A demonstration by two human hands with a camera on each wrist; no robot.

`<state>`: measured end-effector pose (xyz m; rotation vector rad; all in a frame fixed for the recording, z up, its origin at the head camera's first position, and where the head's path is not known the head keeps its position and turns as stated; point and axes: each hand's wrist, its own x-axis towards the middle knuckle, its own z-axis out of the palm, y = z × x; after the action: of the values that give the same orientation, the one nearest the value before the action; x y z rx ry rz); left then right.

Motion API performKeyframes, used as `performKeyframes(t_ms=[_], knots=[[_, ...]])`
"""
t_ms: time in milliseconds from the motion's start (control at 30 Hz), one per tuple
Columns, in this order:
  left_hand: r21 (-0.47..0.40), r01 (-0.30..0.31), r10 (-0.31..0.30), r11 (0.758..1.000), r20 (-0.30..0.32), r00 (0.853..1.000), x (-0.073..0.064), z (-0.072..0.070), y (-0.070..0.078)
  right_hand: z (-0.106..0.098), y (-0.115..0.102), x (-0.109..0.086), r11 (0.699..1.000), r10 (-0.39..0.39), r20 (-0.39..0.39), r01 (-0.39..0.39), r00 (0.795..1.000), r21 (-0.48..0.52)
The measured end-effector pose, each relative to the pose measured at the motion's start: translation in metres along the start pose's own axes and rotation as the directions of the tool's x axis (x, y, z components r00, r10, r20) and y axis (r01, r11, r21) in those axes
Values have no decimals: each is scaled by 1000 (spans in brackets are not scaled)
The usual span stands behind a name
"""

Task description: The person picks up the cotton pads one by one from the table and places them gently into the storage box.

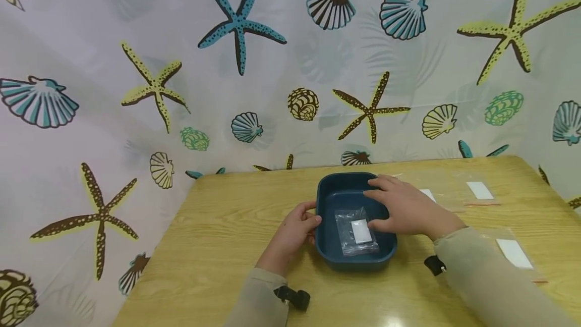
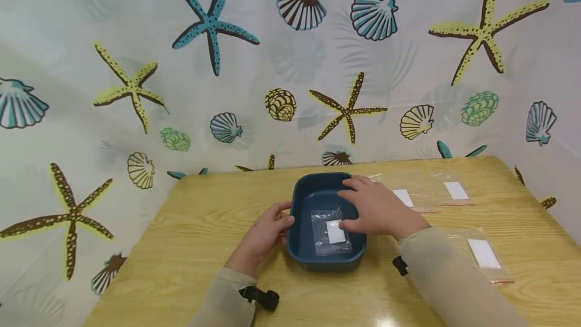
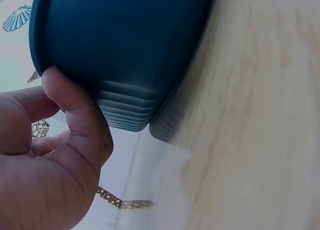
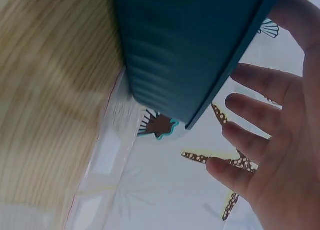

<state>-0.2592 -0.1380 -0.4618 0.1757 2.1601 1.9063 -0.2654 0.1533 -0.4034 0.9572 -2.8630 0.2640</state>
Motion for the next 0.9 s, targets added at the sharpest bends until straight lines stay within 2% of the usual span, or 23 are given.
performKeyframes(t_ms=[367,600,900], knots=[[-26,14,-14,1000,12,1000,0,1,-1,-8,43,-20,996,83,-38,-81,996,48],[-26,11,-11,1000,10,1000,0,-1,-1,-12,66,-28,983,171,12,-172,985,65],[-20,6,-6,1000,20,1000,0,-1,-1,-3,90,-27,967,242,79,-247,967,67]])
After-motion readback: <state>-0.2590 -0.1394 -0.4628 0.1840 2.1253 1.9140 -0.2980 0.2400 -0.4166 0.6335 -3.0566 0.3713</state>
